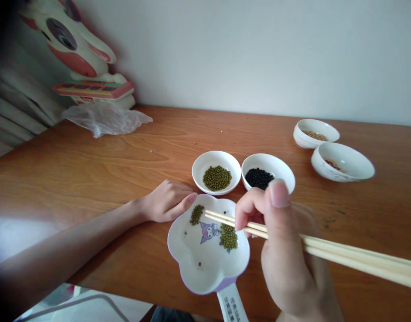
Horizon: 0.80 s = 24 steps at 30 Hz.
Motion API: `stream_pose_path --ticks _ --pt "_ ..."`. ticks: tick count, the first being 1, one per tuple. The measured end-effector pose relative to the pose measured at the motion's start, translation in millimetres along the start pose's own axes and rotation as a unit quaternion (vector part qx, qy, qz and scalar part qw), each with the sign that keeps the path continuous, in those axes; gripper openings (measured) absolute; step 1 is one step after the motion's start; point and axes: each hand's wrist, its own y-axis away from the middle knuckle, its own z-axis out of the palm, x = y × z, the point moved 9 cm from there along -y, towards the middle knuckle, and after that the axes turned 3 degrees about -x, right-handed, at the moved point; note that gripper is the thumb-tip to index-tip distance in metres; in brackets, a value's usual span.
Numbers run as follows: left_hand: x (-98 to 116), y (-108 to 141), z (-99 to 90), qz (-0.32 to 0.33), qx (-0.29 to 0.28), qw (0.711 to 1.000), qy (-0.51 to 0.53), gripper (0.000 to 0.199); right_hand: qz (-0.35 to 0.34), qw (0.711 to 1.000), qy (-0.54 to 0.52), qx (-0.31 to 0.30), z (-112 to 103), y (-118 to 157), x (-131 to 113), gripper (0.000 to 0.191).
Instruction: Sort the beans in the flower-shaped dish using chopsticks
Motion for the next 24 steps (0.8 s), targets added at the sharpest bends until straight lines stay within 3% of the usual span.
stream_pose_path --ticks 3,7,24 --pt "-0.9 0.2 0.2 -0.006 -0.005 1.0 0.001 0.045 0.016 0.997 0.001 -0.073 23.8 -2.9 -2.1 0.069" --pt "-0.9 0.3 0.5 -0.009 -0.011 1.0 0.003 0.045 0.014 0.994 0.015 -0.108 40.8 -6.8 -2.5 0.07" --pt "-0.6 -0.1 -0.2 -0.005 -0.003 1.0 -0.008 0.046 0.03 0.991 0.001 -0.13 52.6 -3.4 -1.3 0.067"
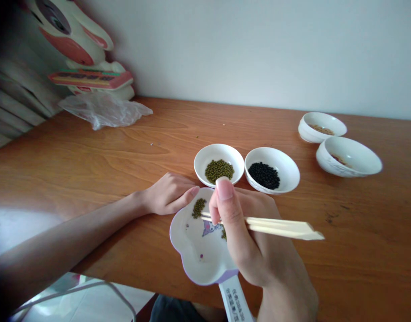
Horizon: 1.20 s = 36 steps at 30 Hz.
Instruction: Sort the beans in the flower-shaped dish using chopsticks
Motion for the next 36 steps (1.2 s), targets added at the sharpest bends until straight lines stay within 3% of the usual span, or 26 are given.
stream_pose_path --ticks 36 --pt "-1.5 0.9 -0.4 -0.005 -0.003 1.0 -0.008 0.047 0.001 1.0 -0.021 -0.017 0.4 2.1 5.0 0.064"
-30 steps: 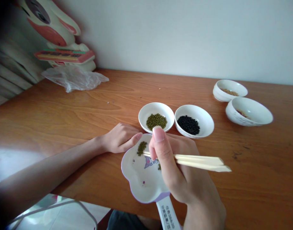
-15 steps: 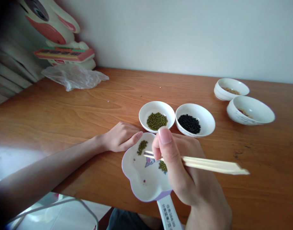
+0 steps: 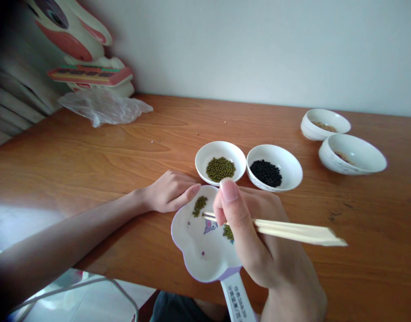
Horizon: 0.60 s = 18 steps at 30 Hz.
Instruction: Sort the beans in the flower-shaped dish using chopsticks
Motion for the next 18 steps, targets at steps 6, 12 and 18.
stream_pose_path --ticks 6,12,18 --pt "0.4 -1.0 0.0 0.0 0.001 1.0 0.003 0.048 0.006 1.0 0.0 0.0 -0.7 1.9 0.9 0.066" --pt "0.4 -1.3 0.9 0.001 0.002 1.0 0.003 0.049 0.007 1.0 -0.01 0.015 -1.2 -0.8 -2.4 0.065" --pt "0.6 -0.6 1.0 0.0 0.0 1.0 0.004 0.048 -0.004 0.999 -0.035 0.03 -4.0 -2.1 -3.7 0.067"
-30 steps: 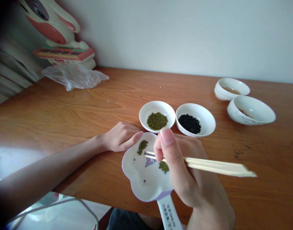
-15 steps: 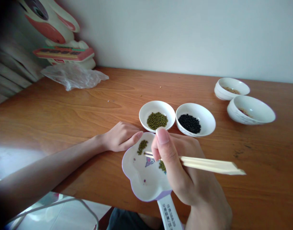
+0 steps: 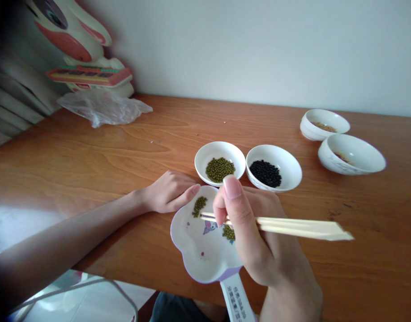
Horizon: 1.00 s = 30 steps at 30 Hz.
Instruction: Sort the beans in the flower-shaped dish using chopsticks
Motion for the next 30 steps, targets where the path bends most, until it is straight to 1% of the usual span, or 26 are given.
stream_pose_path --ticks 3,5,8,10,11,12,14,16,18,21,22,24,26,28,30 --pt "-0.2 0.0 -0.4 -0.002 0.0 1.0 0.0 0.048 -0.005 1.0 -0.005 0.02 -10.7 3.6 0.4 0.069" --pt "0.1 -0.2 -0.6 0.001 0.002 1.0 -0.001 0.048 -0.014 0.998 0.003 0.053 -23.6 7.4 -1.2 0.071" --pt "0.6 -0.4 -1.1 0.004 0.006 1.0 -0.004 0.048 -0.07 0.983 -0.001 0.169 -52.1 16.3 -10.9 0.075" --pt "0.9 -0.4 -1.3 0.005 0.008 1.0 -0.005 0.048 -0.131 0.955 -0.012 0.267 -70.2 25.5 -18.4 0.073" --pt "1.2 -0.3 -1.4 0.006 0.008 1.0 -0.004 0.048 -0.147 0.94 -0.013 0.307 -76.2 29.0 -18.9 0.071" --pt "1.6 -0.3 -1.6 0.007 0.009 1.0 -0.004 0.048 -0.146 0.932 -0.009 0.333 -79.4 29.9 -16.6 0.071" --pt "2.1 -0.1 -2.3 0.009 0.012 1.0 -0.002 0.047 -0.097 0.928 0.007 0.36 -82.2 26.9 -5.5 0.072" --pt "2.1 -0.1 -2.3 0.009 0.012 1.0 -0.001 0.047 -0.04 0.94 0.016 0.338 -79.3 20.2 5.4 0.075" --pt "1.8 -0.1 -2.1 0.008 0.011 1.0 -0.002 0.047 -0.038 0.948 0.009 0.314 -77.0 18.1 5.1 0.075" --pt "1.7 -0.2 -2.4 0.008 0.016 1.0 -0.004 0.048 -0.05 0.961 -0.005 0.27 -71.0 18.4 -2.6 0.076" --pt "1.7 -0.2 -2.6 0.009 0.018 1.0 -0.004 0.048 -0.044 0.969 -0.005 0.243 -65.8 17.1 -3.9 0.076" --pt "1.8 -0.2 -2.6 0.011 0.02 1.0 -0.002 0.048 -0.024 0.985 0.003 0.168 -50.0 12.1 -3.6 0.076" --pt "1.7 -0.3 -2.1 0.012 0.018 1.0 0.0 0.048 -0.003 0.994 0.009 0.108 -34.5 7.6 0.4 0.074" --pt "1.4 -0.4 -1.6 0.01 0.016 1.0 0.002 0.047 0.011 0.997 0.01 0.078 -24.2 3.8 5.6 0.072" --pt "1.0 -0.5 -1.2 0.008 0.014 1.0 0.002 0.046 0.009 0.997 0.008 0.072 -19.8 0.8 8.6 0.072"
